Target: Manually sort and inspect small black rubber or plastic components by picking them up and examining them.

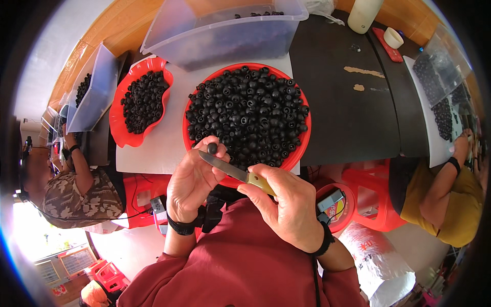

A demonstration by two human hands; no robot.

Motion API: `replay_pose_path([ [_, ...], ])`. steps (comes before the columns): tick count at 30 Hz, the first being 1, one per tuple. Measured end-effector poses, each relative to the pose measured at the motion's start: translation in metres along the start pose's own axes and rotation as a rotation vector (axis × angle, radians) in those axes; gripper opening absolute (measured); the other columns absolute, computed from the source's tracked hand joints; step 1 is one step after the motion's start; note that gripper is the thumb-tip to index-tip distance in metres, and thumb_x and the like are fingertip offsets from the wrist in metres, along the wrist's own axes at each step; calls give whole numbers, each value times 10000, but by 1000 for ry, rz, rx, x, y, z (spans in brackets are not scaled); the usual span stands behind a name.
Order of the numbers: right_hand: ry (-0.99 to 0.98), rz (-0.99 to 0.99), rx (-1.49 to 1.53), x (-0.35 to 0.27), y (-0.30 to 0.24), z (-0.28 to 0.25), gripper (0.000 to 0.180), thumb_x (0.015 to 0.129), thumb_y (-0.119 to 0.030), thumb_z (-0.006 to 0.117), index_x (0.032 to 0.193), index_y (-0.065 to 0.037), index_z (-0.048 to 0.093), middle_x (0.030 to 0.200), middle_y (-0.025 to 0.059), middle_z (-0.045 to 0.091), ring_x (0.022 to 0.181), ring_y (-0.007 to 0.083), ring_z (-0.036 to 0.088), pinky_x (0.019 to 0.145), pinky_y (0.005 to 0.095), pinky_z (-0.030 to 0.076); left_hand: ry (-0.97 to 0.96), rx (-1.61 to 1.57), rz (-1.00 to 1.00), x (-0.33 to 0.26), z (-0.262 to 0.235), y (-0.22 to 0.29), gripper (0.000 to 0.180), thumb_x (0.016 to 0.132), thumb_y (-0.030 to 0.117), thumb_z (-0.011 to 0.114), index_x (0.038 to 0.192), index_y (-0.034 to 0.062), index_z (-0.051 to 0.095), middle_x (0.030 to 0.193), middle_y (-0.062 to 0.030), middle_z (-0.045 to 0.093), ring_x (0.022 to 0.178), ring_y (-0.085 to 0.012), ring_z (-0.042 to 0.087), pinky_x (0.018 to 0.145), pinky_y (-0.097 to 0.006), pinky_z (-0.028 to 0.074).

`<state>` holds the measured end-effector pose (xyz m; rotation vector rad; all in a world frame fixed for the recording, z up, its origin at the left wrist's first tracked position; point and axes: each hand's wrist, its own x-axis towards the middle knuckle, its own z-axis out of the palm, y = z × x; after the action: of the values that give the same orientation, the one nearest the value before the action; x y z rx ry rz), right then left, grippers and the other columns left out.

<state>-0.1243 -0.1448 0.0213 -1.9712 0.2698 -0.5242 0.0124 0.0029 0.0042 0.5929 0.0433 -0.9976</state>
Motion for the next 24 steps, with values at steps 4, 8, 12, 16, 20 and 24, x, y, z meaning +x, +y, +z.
replay_pose_path([
  [4, 42, -109, -131, 3, -1, 2, 342, 775, -168, 813, 1020, -1, 642, 803, 102, 676, 656, 228, 666, 568, 303, 522, -78, -69, -29, -3, -1, 0, 239, 966, 146, 557, 1162, 10, 543, 1085, -115, 574, 999, -168, 577, 797, -264, 508],
  [8, 61, -219, -233, 5, 1, 3, 379, 758, -182, 822, 1043, -19, 633, 805, 76, 664, 642, 222, 637, 559, 318, 512, -109, -138, -48, -2, -8, -2, 216, 963, 157, 567, 1139, 34, 546, 1094, -120, 563, 979, -162, 562, 772, -250, 491],
  [12, 66, -233, -239, 4, 1, 3, 385, 756, -185, 822, 1046, -19, 631, 803, 68, 659, 643, 218, 630, 561, 319, 510, -94, -171, -60, -3, -5, -1, 178, 960, 138, 564, 1106, 35, 553, 1067, -118, 567, 899, -151, 543, 758, -251, 480],
  [16, 116, -243, -257, 4, 4, 3, 387, 753, -181, 823, 1046, -16, 631, 794, 66, 656, 643, 216, 628, 561, 318, 509, -57, -220, -71, -3, -1, 0, 134, 957, 103, 548, 1069, 31, 558, 1019, -116, 576, 813, -143, 508, 748, -259, 475],
  [20, 101, -238, -234, 4, 2, 1, 380, 758, -178, 820, 1043, -13, 630, 788, 66, 653, 637, 213, 624, 562, 317, 507, 1, -220, -68, -3, 1, -1, 123, 955, 85, 536, 1064, 30, 557, 1001, -114, 579, 809, -146, 505, 755, -259, 473],
  [24, 88, -240, -221, 5, 1, 2, 376, 762, -179, 818, 1041, -13, 628, 787, 70, 652, 633, 212, 623, 561, 314, 504, 9, -203, -57, -1, 1, -1, 128, 953, 76, 532, 1066, 22, 555, 1007, -115, 577, 819, -148, 504, 767, -265, 475],
])
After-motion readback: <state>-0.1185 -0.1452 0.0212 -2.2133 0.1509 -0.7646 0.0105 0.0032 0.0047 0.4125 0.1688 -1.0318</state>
